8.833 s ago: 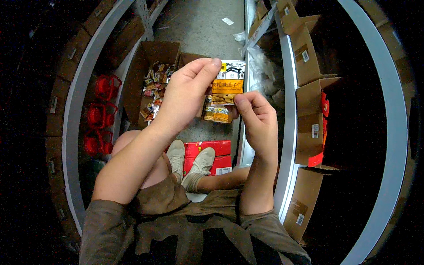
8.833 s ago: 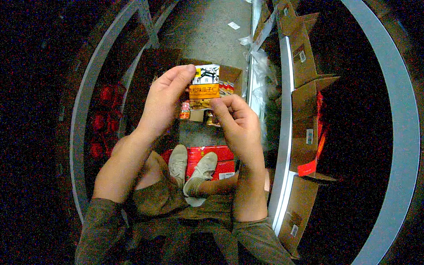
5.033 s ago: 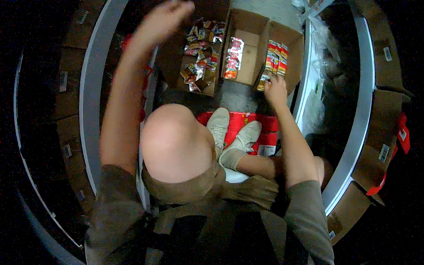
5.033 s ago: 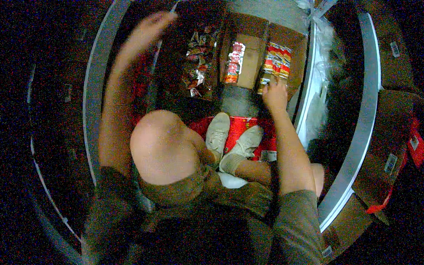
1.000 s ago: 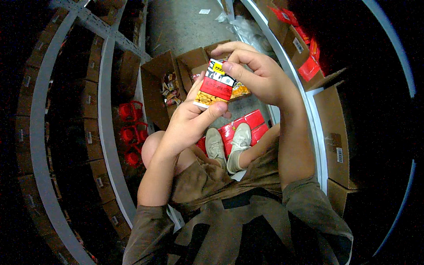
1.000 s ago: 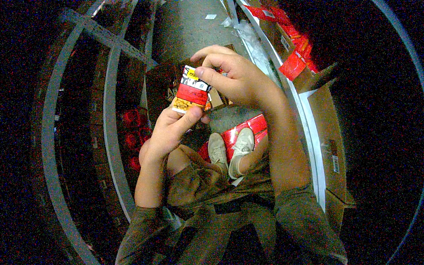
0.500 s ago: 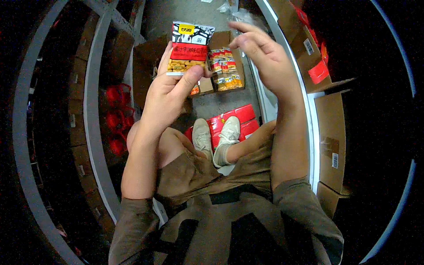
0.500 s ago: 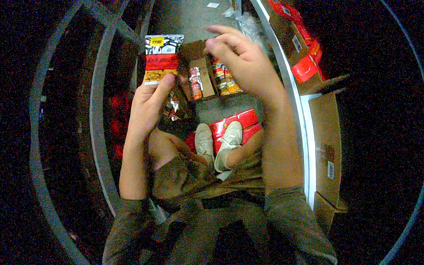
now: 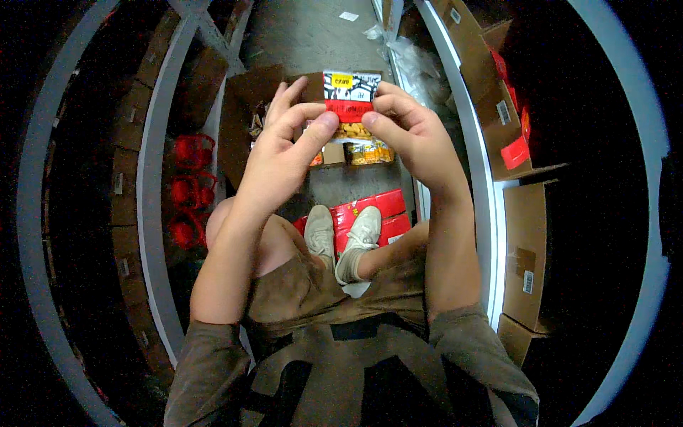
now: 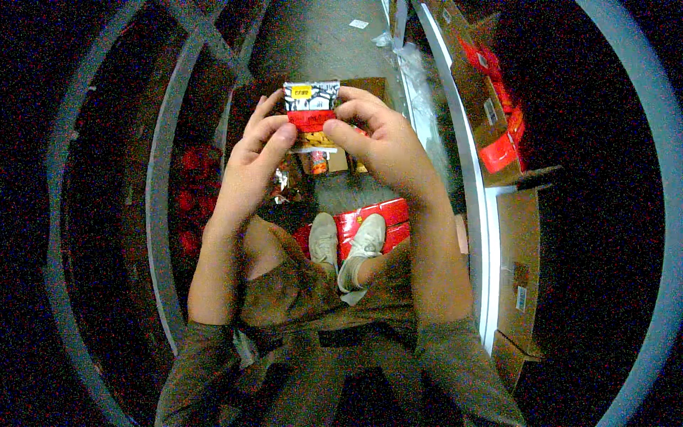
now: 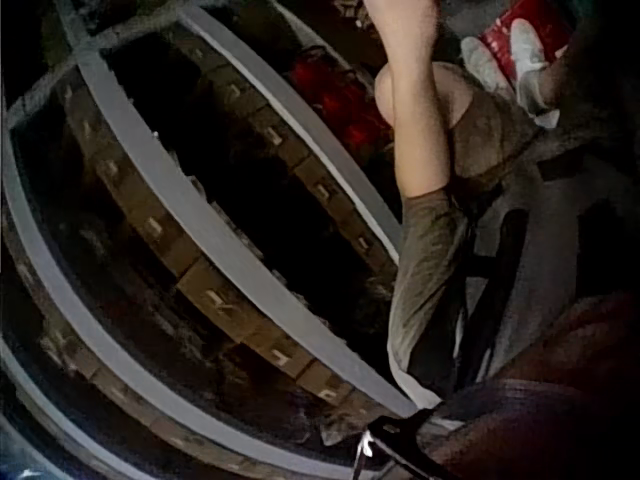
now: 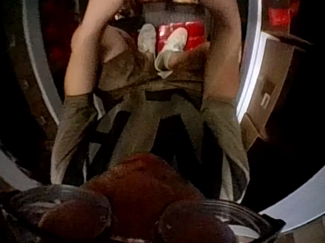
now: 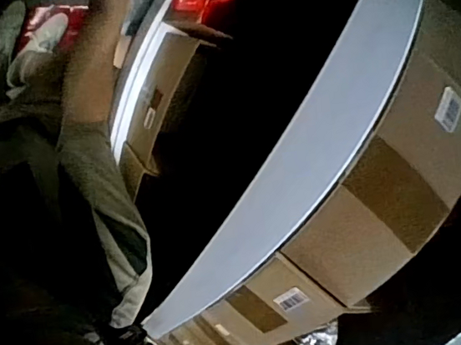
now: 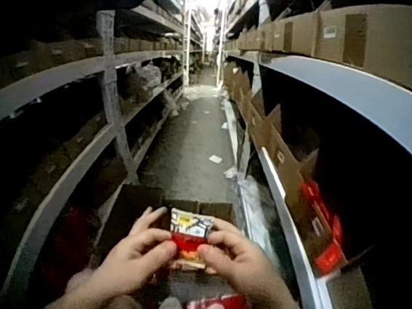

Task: The person sits on the floor and sorts small snack packets from a cardboard box into two separate piles. They pick up individual packets, briefly inspect them, and place them into either a left or right pile within the box.

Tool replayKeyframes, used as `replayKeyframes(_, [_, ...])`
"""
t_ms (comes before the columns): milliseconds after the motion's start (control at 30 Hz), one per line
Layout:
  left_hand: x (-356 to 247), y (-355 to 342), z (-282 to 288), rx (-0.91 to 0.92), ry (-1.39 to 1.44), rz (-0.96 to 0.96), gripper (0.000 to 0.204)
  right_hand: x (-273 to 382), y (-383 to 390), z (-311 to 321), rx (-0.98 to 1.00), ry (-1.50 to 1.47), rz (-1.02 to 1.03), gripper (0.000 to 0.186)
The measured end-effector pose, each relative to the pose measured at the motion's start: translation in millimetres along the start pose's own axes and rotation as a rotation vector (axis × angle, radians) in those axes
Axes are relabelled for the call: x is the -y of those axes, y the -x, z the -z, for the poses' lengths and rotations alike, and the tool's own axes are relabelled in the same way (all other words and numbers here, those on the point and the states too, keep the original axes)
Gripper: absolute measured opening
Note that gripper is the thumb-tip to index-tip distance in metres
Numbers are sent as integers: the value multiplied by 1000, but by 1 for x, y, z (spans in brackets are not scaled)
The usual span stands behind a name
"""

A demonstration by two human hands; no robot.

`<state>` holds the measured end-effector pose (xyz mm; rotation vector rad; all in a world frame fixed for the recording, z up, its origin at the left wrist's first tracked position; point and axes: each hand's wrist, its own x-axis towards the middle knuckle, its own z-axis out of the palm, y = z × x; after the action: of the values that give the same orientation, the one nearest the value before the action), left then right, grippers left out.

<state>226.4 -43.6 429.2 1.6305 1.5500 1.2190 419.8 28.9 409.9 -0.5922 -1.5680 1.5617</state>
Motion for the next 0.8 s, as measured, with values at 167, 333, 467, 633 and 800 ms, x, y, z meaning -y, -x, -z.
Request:
replayKeyframes(167, [4,-2,0,-34,0,-32,28,-5,-1,-5,-13,89,12,23])
replayKeyframes(333, [9,-5,6,-128,-53,-39,36,-14,-8,-21,15,138,27,26])
replayKeyframes(467, [18,-14,17,-301,-110,-71,48,-20,-35,-10,-263,-147,-74,25])
replayKeyframes(633, [24,-32,37,-300,-33,19,43,-127,-79,52,-416,157,-453,24])
replayKeyframes(800, [23,-39,44,-283,63,70,39,-281,-66,80,-314,89,-825,24])
